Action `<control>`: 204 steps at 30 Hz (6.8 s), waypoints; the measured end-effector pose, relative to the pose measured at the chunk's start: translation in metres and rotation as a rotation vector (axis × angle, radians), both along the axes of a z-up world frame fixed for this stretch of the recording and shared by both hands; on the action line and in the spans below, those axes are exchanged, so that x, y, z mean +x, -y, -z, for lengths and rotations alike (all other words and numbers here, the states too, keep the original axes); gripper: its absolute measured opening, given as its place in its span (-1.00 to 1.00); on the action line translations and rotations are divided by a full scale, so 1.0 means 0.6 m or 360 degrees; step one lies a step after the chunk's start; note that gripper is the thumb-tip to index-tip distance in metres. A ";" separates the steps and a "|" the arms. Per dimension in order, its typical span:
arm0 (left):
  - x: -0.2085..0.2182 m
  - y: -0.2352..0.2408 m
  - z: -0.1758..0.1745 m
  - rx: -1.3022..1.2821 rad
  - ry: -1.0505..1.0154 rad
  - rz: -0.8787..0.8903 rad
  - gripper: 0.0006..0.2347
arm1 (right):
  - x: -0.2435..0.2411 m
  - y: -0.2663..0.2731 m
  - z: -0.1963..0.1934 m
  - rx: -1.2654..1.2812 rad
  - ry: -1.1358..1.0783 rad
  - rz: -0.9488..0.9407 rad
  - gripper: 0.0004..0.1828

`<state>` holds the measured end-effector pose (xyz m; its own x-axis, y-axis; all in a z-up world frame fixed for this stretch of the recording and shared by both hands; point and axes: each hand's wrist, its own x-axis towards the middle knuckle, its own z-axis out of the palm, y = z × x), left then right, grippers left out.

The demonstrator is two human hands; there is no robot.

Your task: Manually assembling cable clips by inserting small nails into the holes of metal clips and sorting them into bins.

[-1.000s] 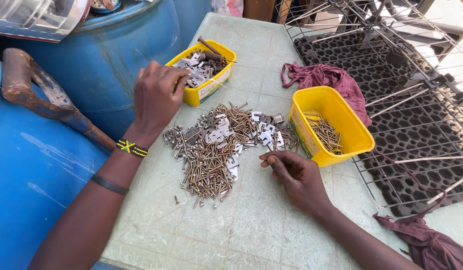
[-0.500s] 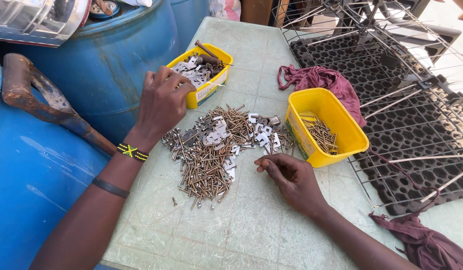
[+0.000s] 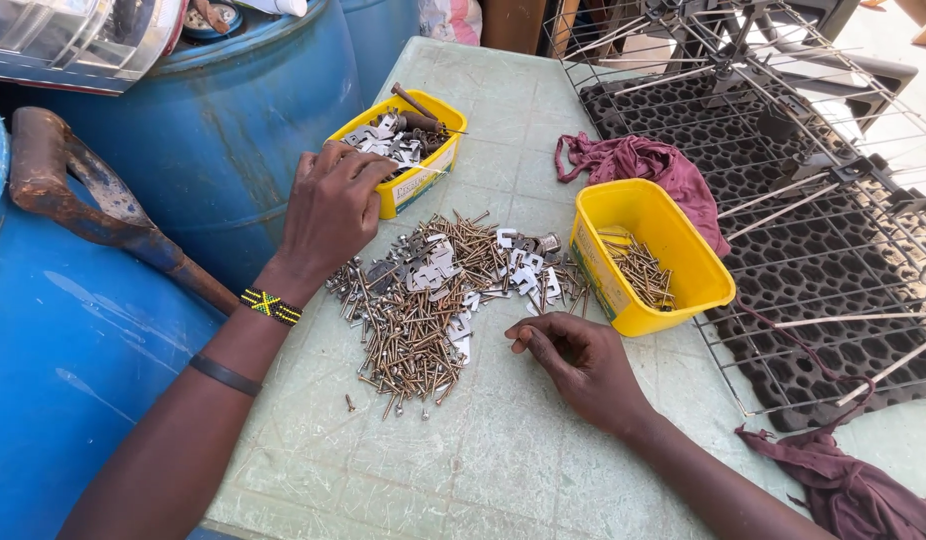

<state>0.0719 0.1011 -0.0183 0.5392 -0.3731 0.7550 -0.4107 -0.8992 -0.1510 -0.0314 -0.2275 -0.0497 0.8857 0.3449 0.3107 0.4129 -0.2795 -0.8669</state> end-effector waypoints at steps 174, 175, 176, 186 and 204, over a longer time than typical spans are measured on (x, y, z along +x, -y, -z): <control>-0.108 0.161 -0.014 0.0169 -0.0133 0.0912 -0.90 | 0.013 -0.007 0.001 0.0097 0.0571 0.0182 -0.80; -0.109 0.161 -0.015 0.0169 -0.0132 0.0913 -0.90 | 0.016 -0.006 0.003 0.0096 0.0572 0.0184 -0.80; -0.109 0.162 -0.015 0.0165 -0.0130 0.0916 -0.89 | 0.018 -0.003 0.005 0.0126 0.0580 0.0189 -0.83; -0.108 0.162 -0.013 0.0165 0.0125 0.0895 -0.70 | 0.017 0.005 0.051 -0.0246 0.1437 0.0289 -0.92; -0.080 0.131 -0.006 0.0196 0.0197 0.0660 -0.75 | 0.076 0.186 -0.036 -0.1012 0.1760 0.1067 -0.83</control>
